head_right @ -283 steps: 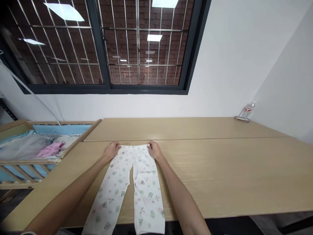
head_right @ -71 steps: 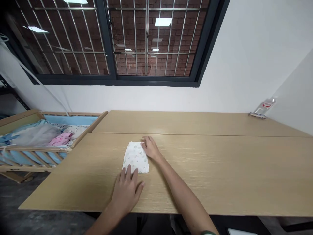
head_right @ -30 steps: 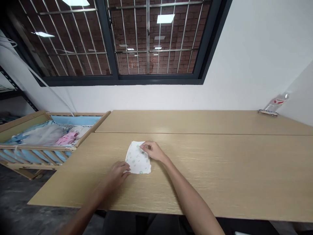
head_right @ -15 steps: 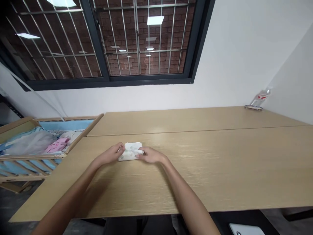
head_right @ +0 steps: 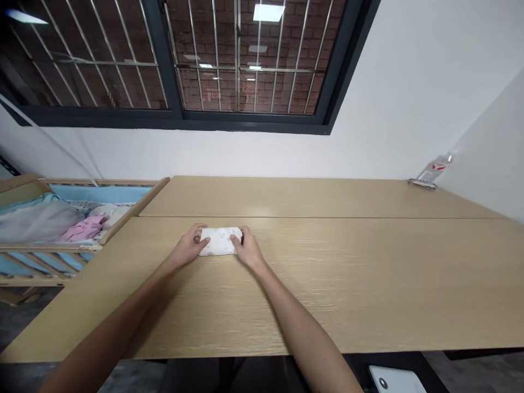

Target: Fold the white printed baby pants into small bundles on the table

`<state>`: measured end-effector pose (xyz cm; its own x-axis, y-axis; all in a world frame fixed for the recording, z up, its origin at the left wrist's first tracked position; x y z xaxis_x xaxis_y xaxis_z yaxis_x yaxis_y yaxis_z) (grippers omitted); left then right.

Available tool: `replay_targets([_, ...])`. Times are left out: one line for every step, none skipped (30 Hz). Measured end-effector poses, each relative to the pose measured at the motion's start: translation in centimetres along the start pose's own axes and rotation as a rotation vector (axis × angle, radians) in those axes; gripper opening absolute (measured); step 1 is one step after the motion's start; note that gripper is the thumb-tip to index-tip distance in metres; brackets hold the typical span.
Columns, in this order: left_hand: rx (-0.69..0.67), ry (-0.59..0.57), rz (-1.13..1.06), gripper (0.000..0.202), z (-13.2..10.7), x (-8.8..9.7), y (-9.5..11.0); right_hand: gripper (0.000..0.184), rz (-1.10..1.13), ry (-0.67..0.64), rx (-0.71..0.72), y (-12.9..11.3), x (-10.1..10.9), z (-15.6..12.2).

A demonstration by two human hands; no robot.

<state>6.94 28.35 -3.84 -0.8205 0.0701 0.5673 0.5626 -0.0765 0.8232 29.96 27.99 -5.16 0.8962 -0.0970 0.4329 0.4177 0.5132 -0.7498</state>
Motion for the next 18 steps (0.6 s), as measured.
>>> replay_targets([-0.004,0.043,0.035,0.041,0.1,-0.3,-0.2,0.032,-0.029,0.018,-0.015,0.1,-0.1,0.0])
replay_targets([-0.009,0.081,0.073,0.036,0.2,-0.5,-0.4,0.033,-0.066,0.035,-0.038,0.2,-0.1,0.1])
replay_targets([-0.016,0.113,0.111,0.031,0.3,-0.8,-0.6,0.035,-0.109,0.049,-0.064,0.3,-0.2,0.1])
replay_targets([-0.023,0.138,0.146,0.027,0.3,-1.0,-0.7,0.037,-0.154,0.06,-0.089,0.4,-0.2,0.1])
replay_targets([-0.03,0.157,0.178,0.024,0.2,-1.2,-0.8,0.038,-0.192,0.065,-0.109,0.6,-0.2,0.1])
replay_targets([-0.036,0.173,0.207,0.023,0.2,-1.4,-0.9,0.04,-0.221,0.066,-0.123,0.7,-0.3,0.1])
replay_targets([-0.04,0.189,0.233,0.022,0.1,-1.5,-1.0,0.041,-0.237,0.067,-0.129,0.8,-0.3,0.1])
replay_targets([-0.042,0.206,0.256,0.023,-0.1,-1.6,-1.0,0.042,-0.246,0.075,-0.126,0.8,-0.3,0.1])
replay_targets([-0.043,0.227,0.277,0.023,-0.3,-1.7,-0.9,0.043,-0.252,0.091,-0.11,0.7,-0.2,0.1])
replay_targets([-0.042,0.25,0.294,0.025,-0.4,-1.7,-0.8,0.046,-0.265,0.109,-0.076,0.4,-0.1,0.1])
replay_targets([-0.04,0.273,0.308,0.028,-0.6,-1.7,-0.5,0.048,-0.288,0.123,-0.022,-0.1,0.1,0.1])
replay_targets([-0.046,0.298,0.318,0.033,-0.9,-1.7,-0.2,0.05,-0.319,0.125,0.049,-0.8,0.2,0.1])
replay_targets([-0.067,0.324,0.322,0.039,-1.1,-1.8,0.3,0.052,-0.356,0.108,0.132,-1.6,0.3,0.1])
replay_targets([-0.107,0.347,0.325,0.045,-1.4,-1.9,0.8,0.054,-0.391,0.067,0.216,-2.4,0.2,0.1])
replay_targets([-0.164,0.363,0.328,0.052,-1.6,-2.2,1.3,0.055,-0.422,0.003,0.291,-3.1,-0.1,0.1])
replay_targets([-0.231,0.364,0.334,0.057,-1.9,-2.7,1.8,0.057,-0.448,-0.074,0.351,-3.6,-0.5,0.0])
replay_targets([-0.294,0.351,0.347,0.062,-2.1,-3.2,2.2,0.059,-0.468,-0.161,0.395,-4.0,-1.0,0.0])
replay_targets([-0.341,0.322,0.367,0.066,-2.2,-3.8,2.4,0.061,-0.487,-0.25,0.425,-4.1,-1.5,-0.1])
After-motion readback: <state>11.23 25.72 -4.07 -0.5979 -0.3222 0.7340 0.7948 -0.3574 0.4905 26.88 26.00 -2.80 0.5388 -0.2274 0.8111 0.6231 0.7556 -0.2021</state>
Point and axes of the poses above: each hand's wrist, its own z-axis towards the middle knuckle, its own x-axis out of the back of the hand, y = z × x, the point moved 3 cm from there along z, towards the middle knuckle, and after that the axes turned 15 degrees about x, right-handed, at the moved point
